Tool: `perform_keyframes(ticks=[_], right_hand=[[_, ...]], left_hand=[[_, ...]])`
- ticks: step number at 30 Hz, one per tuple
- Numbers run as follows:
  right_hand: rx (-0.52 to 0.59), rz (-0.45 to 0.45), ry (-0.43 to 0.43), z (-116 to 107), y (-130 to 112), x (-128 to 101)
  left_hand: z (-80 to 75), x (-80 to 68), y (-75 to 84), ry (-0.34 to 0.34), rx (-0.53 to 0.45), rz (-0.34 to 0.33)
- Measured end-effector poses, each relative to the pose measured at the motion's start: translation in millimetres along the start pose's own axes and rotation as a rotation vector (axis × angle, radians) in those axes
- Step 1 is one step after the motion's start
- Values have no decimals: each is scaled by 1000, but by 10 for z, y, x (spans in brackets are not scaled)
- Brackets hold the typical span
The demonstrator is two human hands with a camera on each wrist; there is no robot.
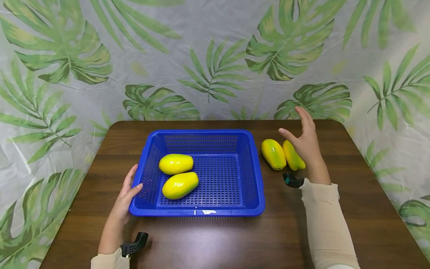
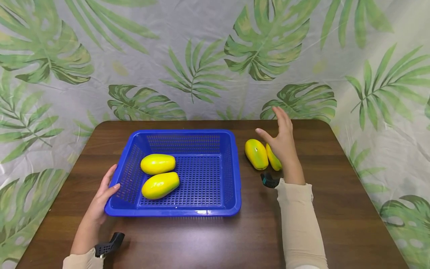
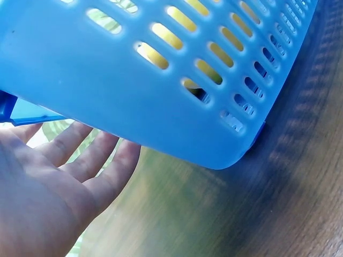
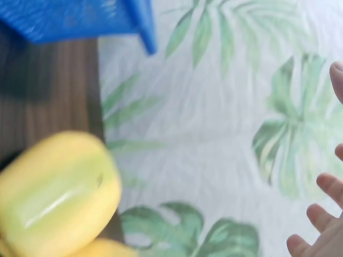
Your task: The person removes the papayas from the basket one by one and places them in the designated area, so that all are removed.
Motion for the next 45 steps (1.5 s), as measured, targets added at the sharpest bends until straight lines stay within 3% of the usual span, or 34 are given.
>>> perform_keyframes(ticks=[12,19,31,45], right_hand=[[56,-157,-77,349,-572,76],[77,-227,-164,639,-826,88],[14,-436,-324,1245,-1170,10],[-33,-438,-570,1921,-1243,-206]], left_hand=[[-6,-18,11,1,2,-5],[-13,-22,12,4,12,-7],[-17,-29,-4,0,-4,-7],[2,-2,2,-11,-12,4]])
Point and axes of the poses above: each hand's wrist, its own x-axis towards the middle knuckle, its own z-axis out of the palm, y = z × x, the point moved 6 cm from there along x, towards the middle knuckle, and after that the axes turned 5 degrees about x, right-handed, at the moved point
